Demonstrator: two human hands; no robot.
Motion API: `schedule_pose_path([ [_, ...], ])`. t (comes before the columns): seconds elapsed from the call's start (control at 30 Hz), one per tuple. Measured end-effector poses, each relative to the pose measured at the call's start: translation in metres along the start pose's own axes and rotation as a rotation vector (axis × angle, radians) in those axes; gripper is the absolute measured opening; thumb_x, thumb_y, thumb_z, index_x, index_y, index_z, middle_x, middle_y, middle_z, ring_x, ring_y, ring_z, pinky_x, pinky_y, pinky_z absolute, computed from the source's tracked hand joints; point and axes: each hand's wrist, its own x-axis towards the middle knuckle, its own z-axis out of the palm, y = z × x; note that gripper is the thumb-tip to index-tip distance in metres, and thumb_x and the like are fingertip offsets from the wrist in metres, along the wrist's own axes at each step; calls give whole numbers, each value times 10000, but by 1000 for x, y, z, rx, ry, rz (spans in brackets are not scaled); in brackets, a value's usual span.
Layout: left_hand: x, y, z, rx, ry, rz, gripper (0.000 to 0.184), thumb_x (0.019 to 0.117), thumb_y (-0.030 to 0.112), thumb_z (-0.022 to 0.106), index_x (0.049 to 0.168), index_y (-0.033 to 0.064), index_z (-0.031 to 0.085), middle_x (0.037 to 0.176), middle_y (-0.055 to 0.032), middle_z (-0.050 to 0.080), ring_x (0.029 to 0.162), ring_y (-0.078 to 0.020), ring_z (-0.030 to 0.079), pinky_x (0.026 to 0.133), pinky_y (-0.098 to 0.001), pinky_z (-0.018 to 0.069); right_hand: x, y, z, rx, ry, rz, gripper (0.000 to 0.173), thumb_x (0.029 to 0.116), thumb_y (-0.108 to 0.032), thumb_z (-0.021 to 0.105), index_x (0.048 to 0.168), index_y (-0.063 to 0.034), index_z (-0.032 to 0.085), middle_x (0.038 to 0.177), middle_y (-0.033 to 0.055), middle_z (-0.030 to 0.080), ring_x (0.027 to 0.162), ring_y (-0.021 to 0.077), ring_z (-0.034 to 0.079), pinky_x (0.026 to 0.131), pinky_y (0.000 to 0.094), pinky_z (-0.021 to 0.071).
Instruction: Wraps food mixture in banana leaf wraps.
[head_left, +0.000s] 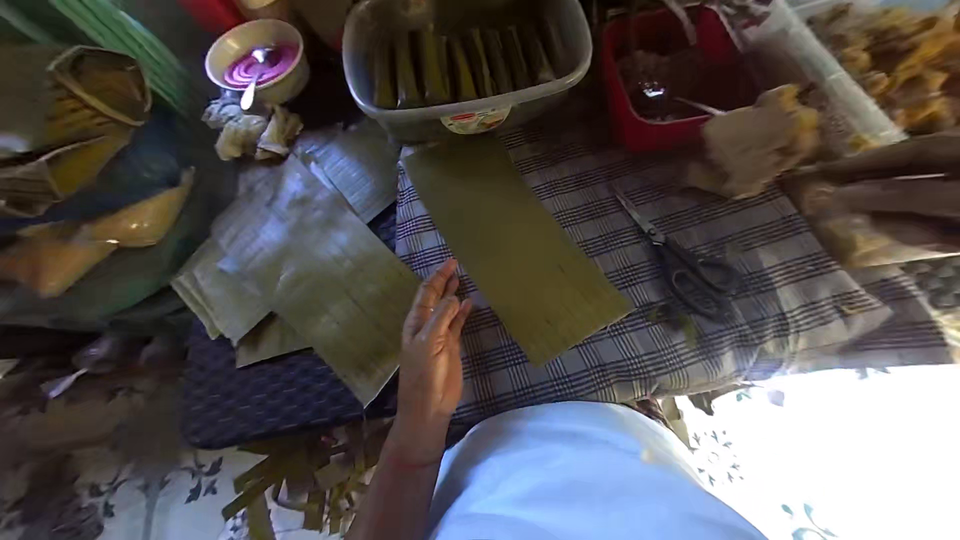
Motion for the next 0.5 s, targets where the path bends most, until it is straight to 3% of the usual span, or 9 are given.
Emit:
schedule_pose_path([
  [0.07, -3, -1, 0, -74, 1, -45, 406, 1051, 130, 467, 1447, 76, 537, 1507, -102, 523, 1352, -296, 540, 1081, -493, 493, 12, -9, 48, -68, -106, -90, 206, 942, -14, 633, 1097, -83, 748, 835, -48, 711, 491, -30, 482, 432, 138, 415],
  [0.13, -2, 0, 1, -114, 5, -89, 423, 1056, 142, 466, 1472, 85, 508, 1502, -121, 523, 1341, -314, 553, 1069, -513, 501, 25, -16, 96, -151, -178, -124, 182, 954, -7, 650, 1108, -38, 742, 868, 31, 706, 545, 38, 520, 488, 227, 462],
  [0.23, 4, 2, 3, -114, 0, -100, 426, 1065, 124, 433, 1488, 75, 463, 1489, -139, 519, 1294, -309, 588, 1033, -470, 533, 48, -8, 152, -320, -196, -215, 182, 991, -40, 629, 1129, -35, 748, 1044, 132, 735, 845, 214, 693, 785, 446, 582],
  [0.3, 9, 5, 6, -107, -7, -113, 424, 1072, 114, 400, 1491, 69, 445, 1451, -141, 536, 1214, -283, 634, 978, -424, 562, 58, -1, 183, -408, -145, -288, 218, 997, -32, 593, 1149, -24, 749, 1106, 190, 720, 996, 335, 701, 897, 555, 549],
  [0.37, 16, 8, 11, -103, -17, -143, 409, 1088, 118, 377, 1489, 71, 443, 1378, -139, 589, 1156, -259, 661, 944, -395, 571, 61, 1, 205, -516, -102, -301, 273, 996, -8, 553, 1202, -16, 731, 1157, 246, 689, 1017, 435, 684, 873, 633, 535],
  [0.4, 20, 9, 14, -88, -17, -157, 402, 1090, 121, 376, 1483, 77, 451, 1354, -131, 607, 1134, -242, 669, 920, -375, 575, 58, 0, 214, -580, -77, -317, 301, 982, 24, 547, 1228, -7, 717, 1149, 274, 669, 955, 469, 683, 796, 644, 542],
  [0.5, 38, 12, 21, -26, -10, -193, 393, 1076, 110, 395, 1457, 66, 481, 1278, -123, 635, 1013, -197, 689, 823, -323, 581, 47, 1, 231, -741, -58, -398, 371, 918, 93, 589, 1269, 15, 682, 1151, 305, 626, 825, 474, 680, 632, 591, 556],
])
